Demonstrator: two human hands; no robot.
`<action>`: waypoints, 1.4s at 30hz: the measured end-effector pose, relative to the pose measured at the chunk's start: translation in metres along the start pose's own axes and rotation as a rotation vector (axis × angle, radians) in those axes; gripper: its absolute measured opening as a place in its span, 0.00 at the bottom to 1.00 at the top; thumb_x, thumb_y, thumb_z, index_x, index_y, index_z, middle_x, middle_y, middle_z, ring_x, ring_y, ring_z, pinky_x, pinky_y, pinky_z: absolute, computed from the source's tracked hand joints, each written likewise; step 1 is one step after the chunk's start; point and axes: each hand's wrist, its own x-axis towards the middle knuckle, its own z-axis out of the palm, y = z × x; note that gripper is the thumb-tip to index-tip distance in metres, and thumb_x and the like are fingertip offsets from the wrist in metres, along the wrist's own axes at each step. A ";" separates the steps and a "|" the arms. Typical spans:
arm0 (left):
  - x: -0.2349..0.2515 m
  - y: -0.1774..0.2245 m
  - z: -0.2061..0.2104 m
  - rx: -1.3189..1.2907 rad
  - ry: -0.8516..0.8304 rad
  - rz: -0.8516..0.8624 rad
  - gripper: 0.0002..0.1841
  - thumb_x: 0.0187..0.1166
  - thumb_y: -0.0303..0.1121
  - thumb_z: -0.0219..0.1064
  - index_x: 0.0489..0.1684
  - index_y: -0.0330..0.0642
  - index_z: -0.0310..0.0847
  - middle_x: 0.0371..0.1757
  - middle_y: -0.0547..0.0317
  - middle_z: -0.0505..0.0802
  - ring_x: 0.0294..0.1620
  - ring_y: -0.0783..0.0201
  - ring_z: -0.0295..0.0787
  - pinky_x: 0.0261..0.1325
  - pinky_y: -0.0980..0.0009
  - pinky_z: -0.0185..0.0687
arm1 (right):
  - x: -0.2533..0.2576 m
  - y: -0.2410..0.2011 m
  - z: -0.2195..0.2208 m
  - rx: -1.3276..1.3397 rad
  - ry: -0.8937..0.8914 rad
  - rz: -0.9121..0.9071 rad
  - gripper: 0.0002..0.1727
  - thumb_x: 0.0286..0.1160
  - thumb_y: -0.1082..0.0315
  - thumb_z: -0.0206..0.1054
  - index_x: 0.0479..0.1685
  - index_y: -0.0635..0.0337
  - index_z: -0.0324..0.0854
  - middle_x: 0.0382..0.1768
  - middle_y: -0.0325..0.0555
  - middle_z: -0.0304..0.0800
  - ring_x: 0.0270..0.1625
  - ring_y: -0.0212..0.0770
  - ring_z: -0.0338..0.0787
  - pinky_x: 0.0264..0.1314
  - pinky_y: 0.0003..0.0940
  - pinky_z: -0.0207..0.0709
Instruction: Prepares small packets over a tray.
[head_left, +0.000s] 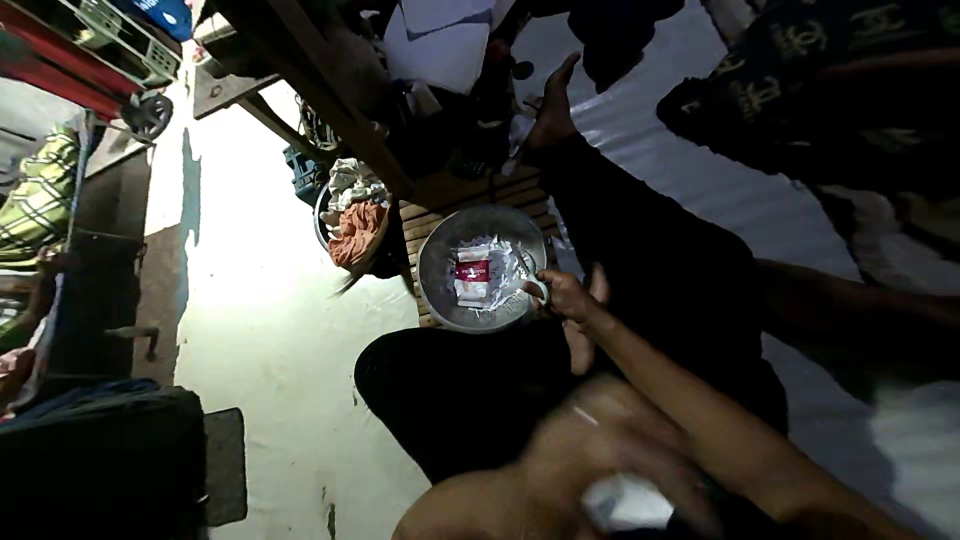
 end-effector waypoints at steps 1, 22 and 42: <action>0.001 -0.025 -0.018 0.321 0.171 0.096 0.09 0.82 0.46 0.69 0.49 0.54 0.82 0.46 0.75 0.89 0.52 0.82 0.84 0.61 0.80 0.80 | -0.002 -0.001 0.001 -0.020 -0.006 -0.026 0.07 0.83 0.69 0.67 0.44 0.66 0.78 0.22 0.33 0.82 0.21 0.22 0.79 0.27 0.18 0.74; -0.002 -0.174 -0.151 0.679 0.468 -0.769 0.17 0.90 0.29 0.57 0.65 0.23 0.80 0.54 0.39 0.91 0.48 0.61 0.88 0.56 0.65 0.83 | -0.008 -0.007 -0.010 -0.391 0.127 -0.215 0.16 0.80 0.73 0.66 0.62 0.75 0.81 0.47 0.62 0.91 0.45 0.45 0.90 0.56 0.41 0.82; 0.047 -0.236 -0.162 0.541 0.588 -0.797 0.16 0.82 0.22 0.66 0.63 0.21 0.79 0.49 0.39 0.91 0.41 0.63 0.85 0.49 0.67 0.81 | -0.009 -0.003 -0.021 -0.405 0.156 -0.153 0.19 0.78 0.73 0.67 0.66 0.74 0.79 0.47 0.60 0.90 0.43 0.41 0.87 0.52 0.36 0.80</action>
